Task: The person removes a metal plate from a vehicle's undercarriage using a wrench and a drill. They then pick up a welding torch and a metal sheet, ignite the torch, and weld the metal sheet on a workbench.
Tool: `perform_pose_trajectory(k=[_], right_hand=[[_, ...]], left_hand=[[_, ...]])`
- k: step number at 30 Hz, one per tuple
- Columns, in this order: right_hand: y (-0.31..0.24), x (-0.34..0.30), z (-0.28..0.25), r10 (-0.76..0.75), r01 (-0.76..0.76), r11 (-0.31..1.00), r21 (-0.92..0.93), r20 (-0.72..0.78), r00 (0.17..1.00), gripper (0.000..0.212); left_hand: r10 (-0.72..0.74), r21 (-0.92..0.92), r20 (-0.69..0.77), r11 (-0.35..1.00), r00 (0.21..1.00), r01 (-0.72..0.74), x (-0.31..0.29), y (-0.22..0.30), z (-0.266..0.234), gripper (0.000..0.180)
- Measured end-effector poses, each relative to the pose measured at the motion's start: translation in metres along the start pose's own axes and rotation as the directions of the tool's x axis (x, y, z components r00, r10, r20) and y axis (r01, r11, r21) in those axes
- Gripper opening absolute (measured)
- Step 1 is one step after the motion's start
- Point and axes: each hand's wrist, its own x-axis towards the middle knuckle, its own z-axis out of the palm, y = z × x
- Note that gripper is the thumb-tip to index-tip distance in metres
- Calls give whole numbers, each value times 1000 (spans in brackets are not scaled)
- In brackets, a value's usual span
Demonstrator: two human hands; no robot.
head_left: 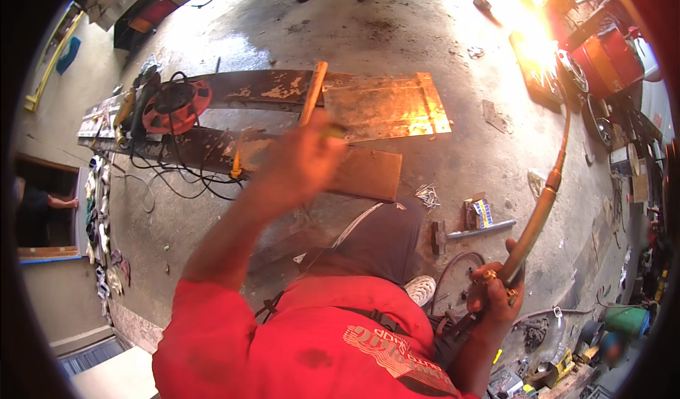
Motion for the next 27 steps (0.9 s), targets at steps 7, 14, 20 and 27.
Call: perform_pose_trajectory(k=[7,14,20,27], right_hand=[[7,3,-8,27,-29,999,-22,-73,997,84],[13,7,-23,28,-27,1000,10,-50,998,82],[13,8,-51,4,-31,957,289,93,996,84],[-8,-11,-59,-259,-48,727,685,338,905,58]], left_hand=[[-172,561,-486,690,857,457,-40,-177,-101,25],[-22,647,-540,628,842,431,-38,-178,-56,24],[161,749,-504,570,848,337,-41,-179,-53,37],[-187,160,-317,956,930,246,16,-63,11,64]])
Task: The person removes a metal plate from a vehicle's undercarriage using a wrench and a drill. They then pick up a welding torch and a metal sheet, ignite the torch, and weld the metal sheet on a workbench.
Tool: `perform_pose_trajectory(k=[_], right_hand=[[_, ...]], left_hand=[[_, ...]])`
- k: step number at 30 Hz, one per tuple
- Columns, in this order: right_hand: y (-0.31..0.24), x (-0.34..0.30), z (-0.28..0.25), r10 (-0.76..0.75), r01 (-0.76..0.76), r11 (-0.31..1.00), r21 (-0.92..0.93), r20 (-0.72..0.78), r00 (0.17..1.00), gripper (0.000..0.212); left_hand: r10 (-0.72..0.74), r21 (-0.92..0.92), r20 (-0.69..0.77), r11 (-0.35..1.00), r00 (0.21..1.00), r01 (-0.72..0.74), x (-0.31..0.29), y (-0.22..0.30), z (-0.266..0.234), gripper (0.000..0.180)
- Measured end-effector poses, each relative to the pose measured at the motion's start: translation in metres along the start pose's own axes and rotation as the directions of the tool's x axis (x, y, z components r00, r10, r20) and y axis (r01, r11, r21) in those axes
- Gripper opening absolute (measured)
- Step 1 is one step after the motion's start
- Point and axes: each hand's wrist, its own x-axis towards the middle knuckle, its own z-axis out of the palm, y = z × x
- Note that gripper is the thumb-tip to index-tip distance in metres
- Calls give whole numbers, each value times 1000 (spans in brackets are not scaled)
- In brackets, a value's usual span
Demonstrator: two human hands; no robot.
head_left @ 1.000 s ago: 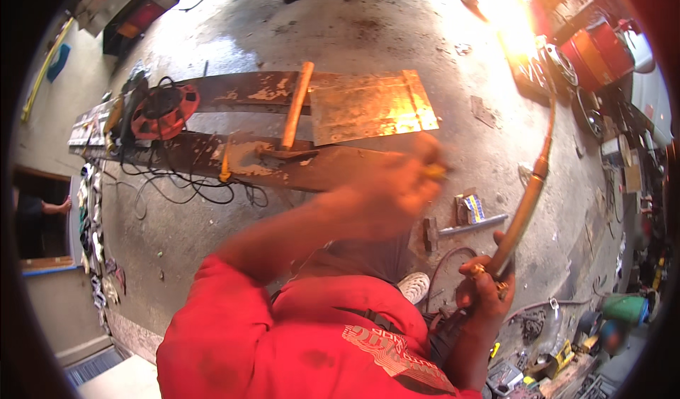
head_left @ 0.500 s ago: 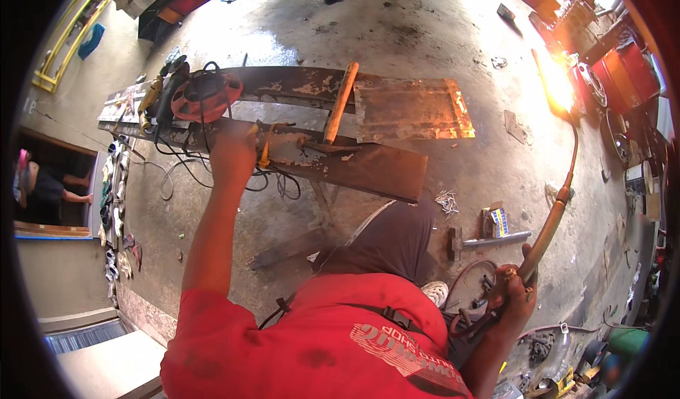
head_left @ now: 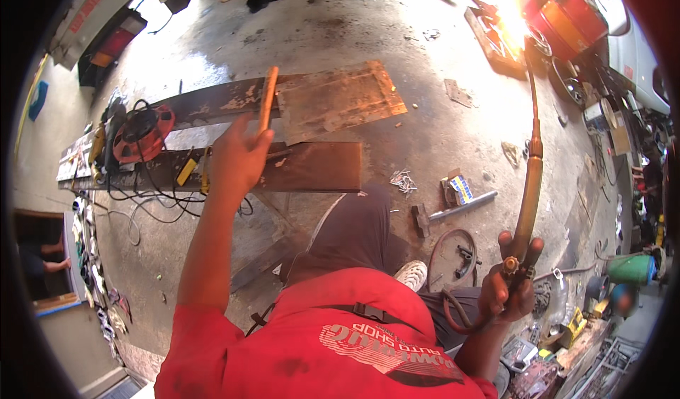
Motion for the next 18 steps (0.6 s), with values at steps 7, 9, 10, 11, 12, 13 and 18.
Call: perform_pose_trajectory(k=[7,9,10,11,12,13,18], right_hand=[[5,1,15,-56,50,981,-188,-29,998,25],[9,-3,20,-91,45,958,-284,-152,984,33],[11,-4,23,-114,39,943,-331,-211,971,37],[13,-2,29,-135,19,917,-399,-265,955,38],[14,-5,28,-154,12,899,-437,-290,945,37],[15,-7,25,-174,3,880,-476,-315,933,36],[20,-12,16,-111,-54,881,-469,-316,942,27]], left_hand=[[166,298,-29,943,986,-150,38,53,76,96],[104,252,-8,963,995,-98,52,44,85,100],[12,157,68,987,998,-22,61,42,84,102],[-29,46,110,999,994,24,61,46,81,101],[-61,-66,159,995,985,73,59,58,79,100],[-49,-202,164,976,985,82,53,67,73,97],[151,-499,-57,852,987,-159,76,38,98,67]])
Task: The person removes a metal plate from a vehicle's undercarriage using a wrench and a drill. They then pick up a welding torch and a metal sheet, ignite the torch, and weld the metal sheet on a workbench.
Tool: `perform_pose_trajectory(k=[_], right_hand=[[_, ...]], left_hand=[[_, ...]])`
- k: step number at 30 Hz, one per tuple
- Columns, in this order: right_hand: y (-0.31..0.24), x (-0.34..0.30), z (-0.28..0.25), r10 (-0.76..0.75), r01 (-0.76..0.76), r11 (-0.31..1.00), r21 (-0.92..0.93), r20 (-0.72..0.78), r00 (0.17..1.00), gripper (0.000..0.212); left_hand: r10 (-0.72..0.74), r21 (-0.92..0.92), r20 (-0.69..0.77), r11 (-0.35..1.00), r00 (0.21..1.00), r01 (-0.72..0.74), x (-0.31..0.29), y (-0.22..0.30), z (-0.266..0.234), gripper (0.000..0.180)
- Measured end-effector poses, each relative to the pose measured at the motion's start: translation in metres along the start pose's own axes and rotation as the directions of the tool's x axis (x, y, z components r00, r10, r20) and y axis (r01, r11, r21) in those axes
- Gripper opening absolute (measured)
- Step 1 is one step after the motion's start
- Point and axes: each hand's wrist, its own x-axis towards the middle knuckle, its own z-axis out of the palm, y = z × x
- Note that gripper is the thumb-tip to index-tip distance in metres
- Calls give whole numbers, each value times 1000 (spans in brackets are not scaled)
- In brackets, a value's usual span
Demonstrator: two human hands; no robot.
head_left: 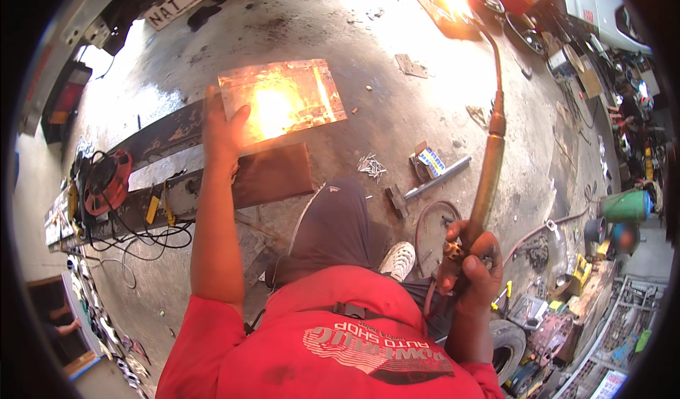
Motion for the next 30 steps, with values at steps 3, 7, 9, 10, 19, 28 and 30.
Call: perform_pose_trajectory(k=[3,7,9,10,19,28,30], right_hand=[[5,0,1,41,-42,998,42,38,998,23],[11,3,1,107,-116,987,115,84,991,24],[13,4,2,143,-160,974,160,114,983,24],[14,5,1,151,-173,967,187,129,980,25],[20,16,-8,192,-259,860,439,191,963,24],[14,18,-8,137,-174,936,307,141,981,32],[11,17,-3,126,-142,970,197,91,988,39]], left_hand=[[88,103,27,991,996,-90,-1,-12,7,55],[-73,-267,181,956,981,120,3,-8,16,50],[-107,-334,208,926,972,174,14,-23,10,48],[-123,-369,220,908,968,199,19,-33,7,48],[-148,-121,150,978,977,167,11,3,21,53],[-147,60,71,988,987,143,5,6,24,60],[-131,90,70,988,989,125,8,3,21,59]])
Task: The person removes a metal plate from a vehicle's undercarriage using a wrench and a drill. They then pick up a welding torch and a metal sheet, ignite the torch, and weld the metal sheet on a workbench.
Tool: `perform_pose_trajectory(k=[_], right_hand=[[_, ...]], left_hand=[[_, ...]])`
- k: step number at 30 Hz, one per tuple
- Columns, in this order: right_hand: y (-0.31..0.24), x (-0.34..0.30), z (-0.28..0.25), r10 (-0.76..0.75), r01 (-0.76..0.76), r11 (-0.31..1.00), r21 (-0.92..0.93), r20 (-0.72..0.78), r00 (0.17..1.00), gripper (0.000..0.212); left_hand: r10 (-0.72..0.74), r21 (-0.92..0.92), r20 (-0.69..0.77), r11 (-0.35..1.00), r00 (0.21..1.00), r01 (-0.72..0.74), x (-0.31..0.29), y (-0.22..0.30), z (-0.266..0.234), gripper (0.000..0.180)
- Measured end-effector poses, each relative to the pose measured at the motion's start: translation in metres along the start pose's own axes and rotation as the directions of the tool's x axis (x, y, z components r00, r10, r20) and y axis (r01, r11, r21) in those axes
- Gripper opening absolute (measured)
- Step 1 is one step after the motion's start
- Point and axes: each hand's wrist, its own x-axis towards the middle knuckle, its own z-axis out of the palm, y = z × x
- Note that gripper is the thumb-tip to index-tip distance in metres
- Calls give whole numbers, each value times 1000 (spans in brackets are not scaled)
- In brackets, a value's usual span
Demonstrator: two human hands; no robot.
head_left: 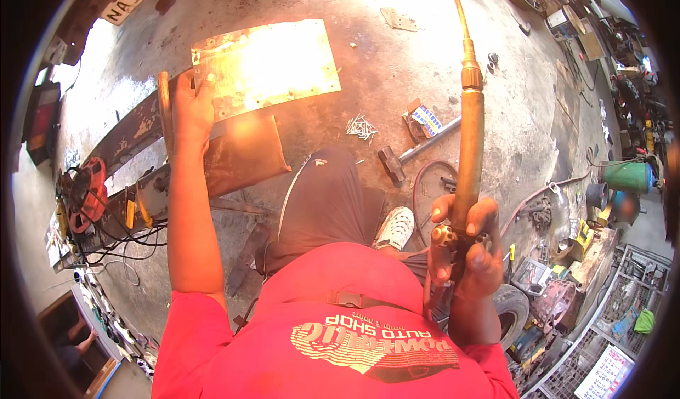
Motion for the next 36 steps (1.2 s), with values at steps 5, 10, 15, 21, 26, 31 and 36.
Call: perform_pose_trajectory(k=[5,10,15,21,26,31,36], right_hand=[[4,-2,4,-85,40,948,-316,-127,988,41],[1,-4,8,-123,11,842,-540,-171,978,35],[-3,-9,5,-99,-57,588,-807,-141,985,29],[-9,-6,6,-137,60,291,-955,20,990,26],[-12,-8,14,-55,-48,440,-897,-81,995,33],[-11,-7,19,64,-133,900,-416,-177,982,46],[2,-8,-4,62,-102,963,-249,-164,984,48]], left_hand=[[-20,78,-30,997,999,22,-2,1,-2,58],[-83,113,-13,990,996,84,2,-7,-3,52],[-118,-38,29,992,993,119,4,-10,-5,50],[40,39,2,998,999,-40,-4,-2,-2,47],[-5,-16,10,1000,1000,6,-9,4,-4,46],[-90,-251,33,963,995,95,-3,-9,-8,55],[-133,-304,57,942,989,144,-20,-6,-10,55]])
